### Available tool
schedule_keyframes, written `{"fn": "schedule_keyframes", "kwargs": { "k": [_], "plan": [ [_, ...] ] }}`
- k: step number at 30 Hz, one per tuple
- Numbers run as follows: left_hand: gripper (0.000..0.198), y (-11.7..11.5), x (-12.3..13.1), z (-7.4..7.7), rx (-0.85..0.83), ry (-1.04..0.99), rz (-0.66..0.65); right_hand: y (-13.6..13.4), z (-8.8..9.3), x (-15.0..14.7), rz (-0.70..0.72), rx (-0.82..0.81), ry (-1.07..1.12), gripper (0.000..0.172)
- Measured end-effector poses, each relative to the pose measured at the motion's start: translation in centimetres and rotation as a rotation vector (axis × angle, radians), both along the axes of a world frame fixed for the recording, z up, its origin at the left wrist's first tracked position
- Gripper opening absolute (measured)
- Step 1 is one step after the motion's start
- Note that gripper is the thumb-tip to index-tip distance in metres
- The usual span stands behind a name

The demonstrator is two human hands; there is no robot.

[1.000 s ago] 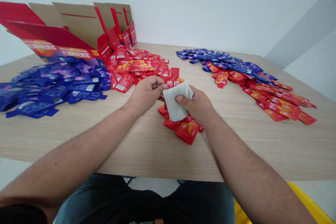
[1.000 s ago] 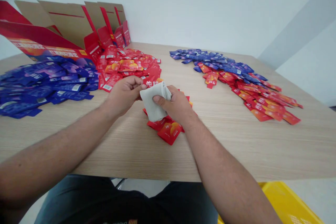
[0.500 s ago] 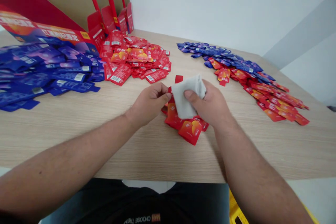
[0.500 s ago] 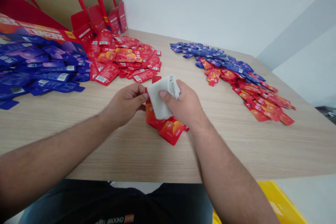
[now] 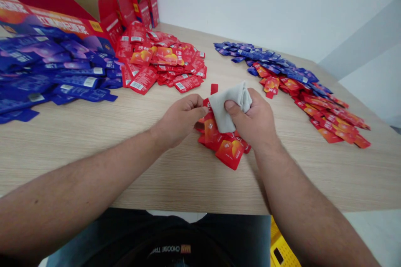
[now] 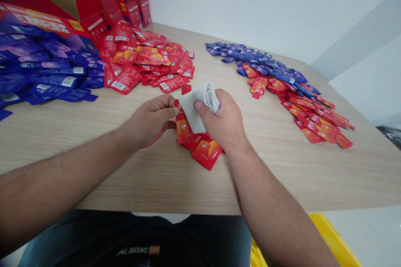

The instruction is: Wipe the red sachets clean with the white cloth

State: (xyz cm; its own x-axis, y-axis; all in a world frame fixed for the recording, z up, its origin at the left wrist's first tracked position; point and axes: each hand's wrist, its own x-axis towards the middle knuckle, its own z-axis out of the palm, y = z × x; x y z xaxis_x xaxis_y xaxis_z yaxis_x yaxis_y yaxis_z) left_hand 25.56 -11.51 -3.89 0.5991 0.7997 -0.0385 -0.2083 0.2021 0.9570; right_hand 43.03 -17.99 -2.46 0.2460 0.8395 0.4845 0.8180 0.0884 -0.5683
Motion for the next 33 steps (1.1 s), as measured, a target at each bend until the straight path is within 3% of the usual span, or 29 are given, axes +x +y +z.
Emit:
{"fn": "schedule_keyframes", "kwargs": {
  "k": [2,6,10,14,18,23,27,30,33],
  "plan": [
    [0.017,-0.3,0.1,0.1,-0.085,-0.032,-0.025,-0.1,0.0,-0.1,0.042,-0.052,0.039,0.033],
    [0.019,0.0,0.3,0.0,-0.148,-0.066,0.061,-0.3,0.2,-0.4,0.315,-0.245,-0.058,0.03],
    [0.02,0.4,0.4,-0.2,-0.136,-0.078,0.1,-0.3,0.2,-0.8,0.227,-0.143,-0.151,0.027],
    [0.02,0.2,0.4,-0.3,-0.123,0.016,0.099,-0.4,0.1,-1.1,0.415,-0.251,-0.236,0.021],
    [0.018,0.2,0.4,-0.3,-0.118,0.015,0.109,-0.5,0.1,-1.2,0.269,-0.134,-0.225,0.021],
    [0.018,0.3,0.4,-0.3,-0.09,0.07,0.156,-0.5,-0.1,-1.4,0.47,-0.237,-0.285,0.02],
    [0.019,0.0,0.4,-0.1,-0.112,0.025,0.146,-0.5,-0.2,-1.5,0.31,-0.134,-0.254,0.02],
    [0.019,-0.1,0.4,0.2,-0.108,0.046,0.154,-0.5,-0.2,-1.7,0.414,-0.152,-0.268,0.019],
    [0.019,0.0,0.3,0.2,-0.093,0.019,0.159,-0.6,-0.1,-1.7,0.369,-0.132,-0.245,0.021]
  ]
}}
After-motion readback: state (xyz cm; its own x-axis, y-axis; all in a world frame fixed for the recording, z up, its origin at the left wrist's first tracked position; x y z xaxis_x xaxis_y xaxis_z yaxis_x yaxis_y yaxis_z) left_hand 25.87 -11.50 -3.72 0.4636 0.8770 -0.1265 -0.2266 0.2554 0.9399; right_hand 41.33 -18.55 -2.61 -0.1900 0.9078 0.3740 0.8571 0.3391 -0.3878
